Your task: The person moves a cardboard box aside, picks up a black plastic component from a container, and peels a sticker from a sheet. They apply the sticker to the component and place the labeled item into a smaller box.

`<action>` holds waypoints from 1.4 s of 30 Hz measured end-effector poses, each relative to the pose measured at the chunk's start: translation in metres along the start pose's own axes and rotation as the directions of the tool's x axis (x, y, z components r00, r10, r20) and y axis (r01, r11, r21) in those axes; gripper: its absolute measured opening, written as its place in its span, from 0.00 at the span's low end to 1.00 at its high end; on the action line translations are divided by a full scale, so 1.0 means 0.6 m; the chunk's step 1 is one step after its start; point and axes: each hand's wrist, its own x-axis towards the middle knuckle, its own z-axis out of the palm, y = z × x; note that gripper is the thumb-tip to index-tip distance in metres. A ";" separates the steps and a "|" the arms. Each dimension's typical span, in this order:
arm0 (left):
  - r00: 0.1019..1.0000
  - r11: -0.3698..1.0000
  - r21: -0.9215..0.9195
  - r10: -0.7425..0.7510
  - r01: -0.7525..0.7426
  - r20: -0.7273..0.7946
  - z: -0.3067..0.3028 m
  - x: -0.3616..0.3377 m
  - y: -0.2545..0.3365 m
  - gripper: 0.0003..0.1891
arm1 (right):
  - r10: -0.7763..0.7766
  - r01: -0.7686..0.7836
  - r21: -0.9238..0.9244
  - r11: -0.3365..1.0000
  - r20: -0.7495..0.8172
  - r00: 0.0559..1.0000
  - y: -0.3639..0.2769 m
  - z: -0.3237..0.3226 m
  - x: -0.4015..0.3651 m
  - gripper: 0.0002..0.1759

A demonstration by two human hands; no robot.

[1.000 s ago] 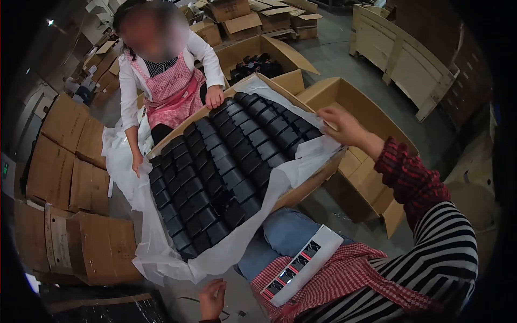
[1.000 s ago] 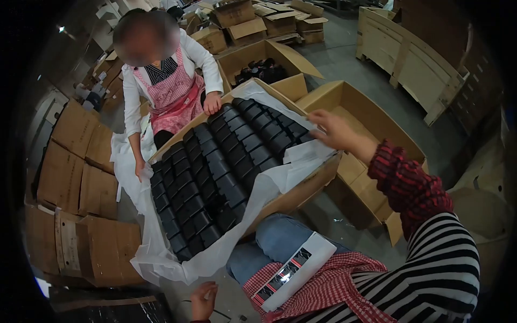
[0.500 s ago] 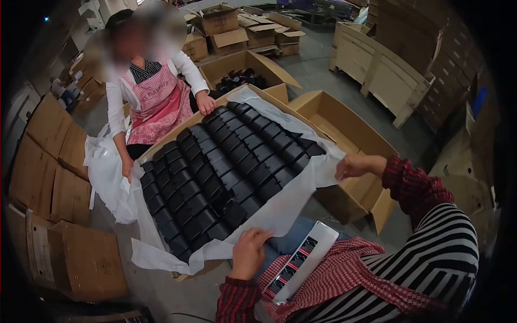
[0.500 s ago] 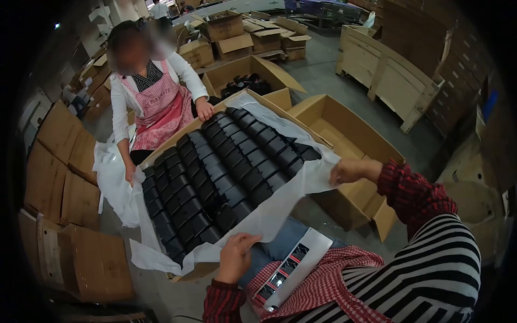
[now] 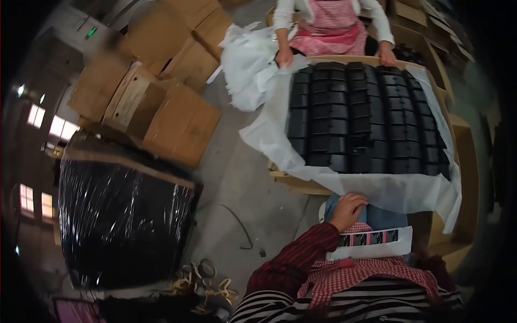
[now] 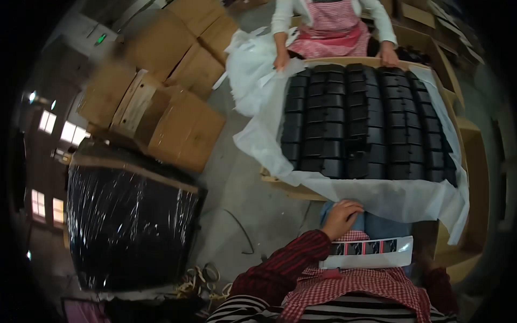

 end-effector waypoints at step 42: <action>0.997 0.998 -0.054 0.041 -0.037 0.068 0.038 0.107 0.223 0.06 | 0.885 0.962 0.237 0.138 -0.466 -0.012 0.220 -0.117 -0.356 0.20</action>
